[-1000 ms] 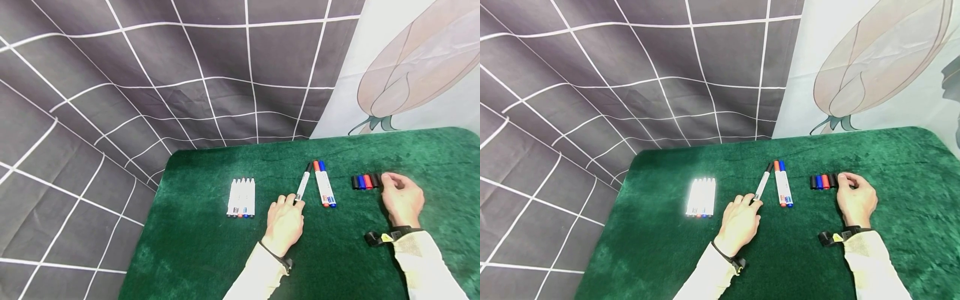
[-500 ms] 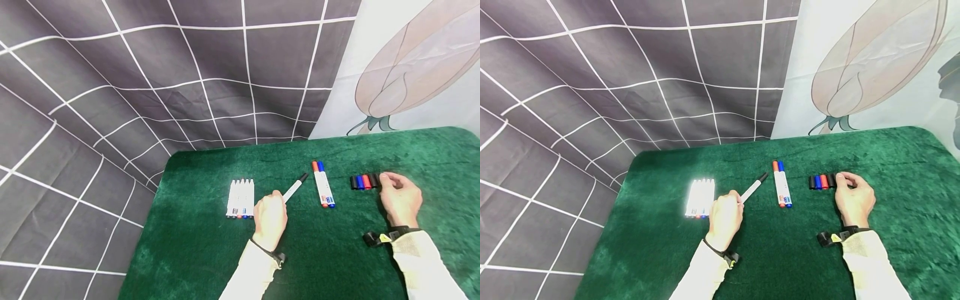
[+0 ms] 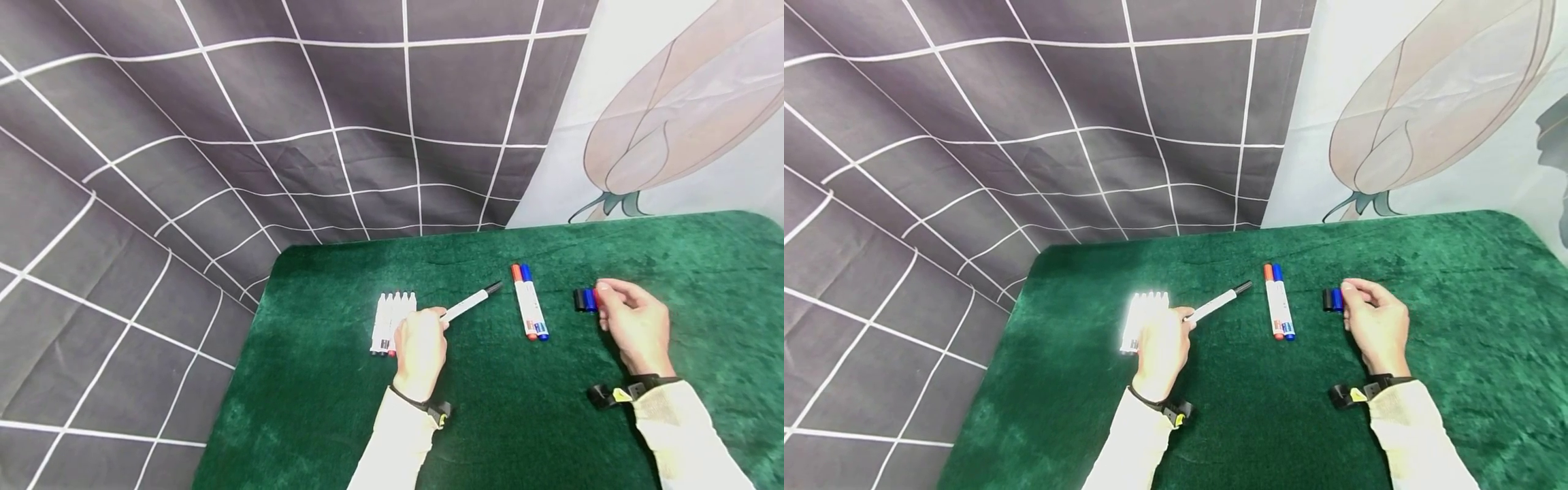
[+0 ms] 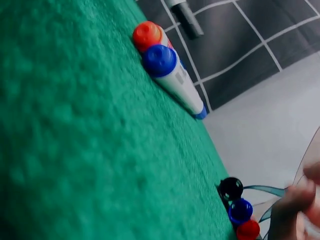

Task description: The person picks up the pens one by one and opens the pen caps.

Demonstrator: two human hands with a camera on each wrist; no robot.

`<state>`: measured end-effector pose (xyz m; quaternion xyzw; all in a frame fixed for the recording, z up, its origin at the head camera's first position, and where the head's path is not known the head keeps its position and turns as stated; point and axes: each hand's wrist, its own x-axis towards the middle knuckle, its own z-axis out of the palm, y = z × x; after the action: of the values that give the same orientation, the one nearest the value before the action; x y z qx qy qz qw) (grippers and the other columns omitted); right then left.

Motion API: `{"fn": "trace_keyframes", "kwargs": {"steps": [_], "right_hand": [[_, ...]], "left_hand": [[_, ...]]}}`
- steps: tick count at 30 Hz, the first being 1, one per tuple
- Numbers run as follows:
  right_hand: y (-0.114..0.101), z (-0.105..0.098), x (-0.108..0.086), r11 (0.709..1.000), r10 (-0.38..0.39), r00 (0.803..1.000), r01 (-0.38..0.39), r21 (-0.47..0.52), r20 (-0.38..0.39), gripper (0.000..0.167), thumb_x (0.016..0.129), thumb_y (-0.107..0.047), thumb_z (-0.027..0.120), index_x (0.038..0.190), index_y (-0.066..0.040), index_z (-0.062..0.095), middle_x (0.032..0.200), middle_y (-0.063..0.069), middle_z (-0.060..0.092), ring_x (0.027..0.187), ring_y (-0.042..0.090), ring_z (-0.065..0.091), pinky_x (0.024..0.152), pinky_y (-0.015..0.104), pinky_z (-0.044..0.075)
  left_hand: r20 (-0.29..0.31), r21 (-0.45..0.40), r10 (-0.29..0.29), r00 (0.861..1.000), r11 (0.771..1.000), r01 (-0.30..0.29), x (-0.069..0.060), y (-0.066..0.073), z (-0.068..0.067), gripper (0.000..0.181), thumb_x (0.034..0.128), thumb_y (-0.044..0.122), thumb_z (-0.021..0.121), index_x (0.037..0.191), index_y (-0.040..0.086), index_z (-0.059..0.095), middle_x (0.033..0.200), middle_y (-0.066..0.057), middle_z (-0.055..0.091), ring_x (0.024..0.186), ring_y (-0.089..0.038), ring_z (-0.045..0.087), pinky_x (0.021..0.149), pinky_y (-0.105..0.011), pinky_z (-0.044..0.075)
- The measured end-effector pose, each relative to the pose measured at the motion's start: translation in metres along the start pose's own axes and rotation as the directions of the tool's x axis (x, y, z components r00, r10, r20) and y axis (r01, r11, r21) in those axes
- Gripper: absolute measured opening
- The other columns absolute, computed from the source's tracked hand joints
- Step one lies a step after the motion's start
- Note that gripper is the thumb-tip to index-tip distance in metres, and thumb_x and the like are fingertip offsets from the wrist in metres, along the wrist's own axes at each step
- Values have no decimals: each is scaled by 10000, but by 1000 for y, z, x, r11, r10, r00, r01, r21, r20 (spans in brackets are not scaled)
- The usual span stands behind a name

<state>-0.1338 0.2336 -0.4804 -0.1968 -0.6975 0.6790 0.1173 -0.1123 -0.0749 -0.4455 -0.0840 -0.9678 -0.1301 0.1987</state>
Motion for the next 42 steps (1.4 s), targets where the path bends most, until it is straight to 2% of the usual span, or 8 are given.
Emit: {"fn": "trace_keyframes", "kwargs": {"steps": [3,7,11,17,25,29,34,42], "right_hand": [[2,7,-5,988,-151,965,140,68,214,118,966,-148,677,1052,-88,730,709,-20,676,530,53,592,454,187,469],[-3,15,-14,955,-249,864,294,-36,438,244,1013,-148,601,1205,-11,664,836,58,724,614,122,662,518,250,524],[-7,24,-23,928,-228,778,355,-110,586,365,1043,-164,548,1341,46,551,942,109,751,675,193,703,556,311,554],[-3,38,-31,948,-180,695,311,-66,696,359,1030,-126,566,1315,93,559,954,204,737,670,199,698,551,320,551],[2,48,-38,950,-210,647,312,-3,733,223,1000,-41,589,1141,120,651,888,200,717,625,145,668,548,291,547],[1,50,-41,969,-179,661,248,12,728,231,1016,-56,566,1064,154,649,802,147,700,581,76,622,512,262,522],[0,54,-44,984,-113,659,180,-11,744,338,1041,-135,542,858,140,612,628,-7,588,493,45,521,427,272,441],[1,57,-48,993,-106,581,103,56,807,466,1090,-164,420,811,196,519,571,-68,479,416,96,380,386,365,288]], "left_hand": [[-27,-23,26,999,999,-27,0,-1,-3,149,797,121,834,926,192,808,770,36,751,661,-185,700,519,-313,467],[-28,-52,67,997,996,-69,1,0,-8,146,807,132,831,931,205,808,781,58,750,674,-162,696,521,-284,458],[1,-77,105,994,991,-105,0,1,-13,126,823,140,819,930,204,806,798,71,751,680,-142,686,541,-265,461],[29,-98,141,990,986,-137,0,2,-18,105,834,152,811,926,201,803,810,78,751,687,-124,675,558,-248,456],[-15,-8,201,979,979,-201,-1,4,-22,132,798,123,832,910,179,790,843,60,755,751,-129,682,618,-261,500],[-10,40,267,964,963,-267,-1,10,-20,223,784,161,852,996,165,780,930,51,750,882,-139,658,771,-293,502],[-21,41,373,927,927,-372,-2,21,-15,264,825,239,831,1073,180,764,991,55,717,994,-141,617,886,-302,471],[-56,42,491,870,871,-489,-4,30,-6,220,889,323,769,1063,190,765,996,76,684,1013,-118,588,916,-269,449]]}}
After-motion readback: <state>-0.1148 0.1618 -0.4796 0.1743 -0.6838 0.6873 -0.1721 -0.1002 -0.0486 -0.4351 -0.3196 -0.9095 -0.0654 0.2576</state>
